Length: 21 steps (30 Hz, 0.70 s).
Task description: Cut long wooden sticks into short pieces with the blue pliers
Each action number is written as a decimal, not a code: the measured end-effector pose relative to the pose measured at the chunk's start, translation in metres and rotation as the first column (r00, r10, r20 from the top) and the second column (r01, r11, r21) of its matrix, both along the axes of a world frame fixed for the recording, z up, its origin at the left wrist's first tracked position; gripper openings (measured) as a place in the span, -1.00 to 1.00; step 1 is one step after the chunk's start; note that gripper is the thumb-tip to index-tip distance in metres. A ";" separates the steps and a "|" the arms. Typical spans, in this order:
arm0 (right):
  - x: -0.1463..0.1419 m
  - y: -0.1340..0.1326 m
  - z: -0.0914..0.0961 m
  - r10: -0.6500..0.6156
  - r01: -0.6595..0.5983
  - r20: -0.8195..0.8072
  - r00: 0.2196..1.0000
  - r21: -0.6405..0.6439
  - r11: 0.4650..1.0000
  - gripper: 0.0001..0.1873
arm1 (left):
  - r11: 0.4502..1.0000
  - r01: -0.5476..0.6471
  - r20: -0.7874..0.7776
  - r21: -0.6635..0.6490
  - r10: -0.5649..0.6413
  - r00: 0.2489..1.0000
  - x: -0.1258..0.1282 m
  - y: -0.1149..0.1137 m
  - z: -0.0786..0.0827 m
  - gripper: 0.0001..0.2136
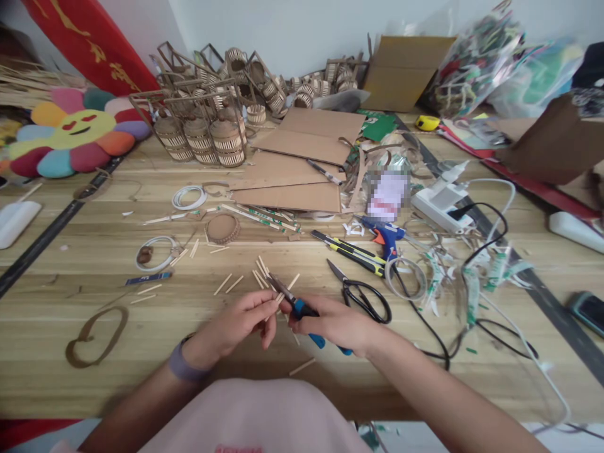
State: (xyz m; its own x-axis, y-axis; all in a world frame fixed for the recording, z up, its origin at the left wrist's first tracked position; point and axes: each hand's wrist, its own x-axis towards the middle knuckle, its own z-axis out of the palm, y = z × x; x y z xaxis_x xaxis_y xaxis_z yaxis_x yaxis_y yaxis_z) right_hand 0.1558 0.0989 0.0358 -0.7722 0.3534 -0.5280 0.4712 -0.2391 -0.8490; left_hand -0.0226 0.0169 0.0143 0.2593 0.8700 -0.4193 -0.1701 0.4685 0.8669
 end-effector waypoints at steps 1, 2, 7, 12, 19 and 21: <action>0.000 0.000 -0.001 0.001 -0.001 -0.007 1.000 0.000 1.000 -0.81 | 1.000 0.004 -0.008 -0.001 -0.004 1.000 0.001 0.000 0.000 -0.65; 0.000 -0.001 -0.001 0.000 0.000 -0.010 1.000 0.006 1.000 -0.81 | 1.000 0.009 -0.018 -0.002 -0.009 1.000 0.001 0.000 0.001 -0.64; 0.000 -0.001 -0.005 -0.007 0.006 0.006 1.000 0.083 0.996 -0.83 | 1.000 0.021 -0.049 0.022 -0.020 0.999 0.001 0.000 0.000 -0.63; -0.001 -0.002 -0.007 0.010 -0.016 0.030 1.000 0.221 0.975 -0.82 | 0.998 0.035 -0.074 0.048 -0.031 0.997 0.000 0.000 -0.002 -0.60; -0.002 -0.003 -0.006 0.088 -0.102 0.052 0.995 0.419 0.902 -0.87 | 0.996 0.046 -0.098 0.078 -0.038 0.994 0.000 0.000 0.002 -0.57; -0.002 -0.004 -0.008 0.093 -0.108 0.055 0.994 0.456 0.883 -0.88 | 0.996 0.049 -0.104 0.077 -0.041 0.994 0.000 -0.001 0.003 -0.57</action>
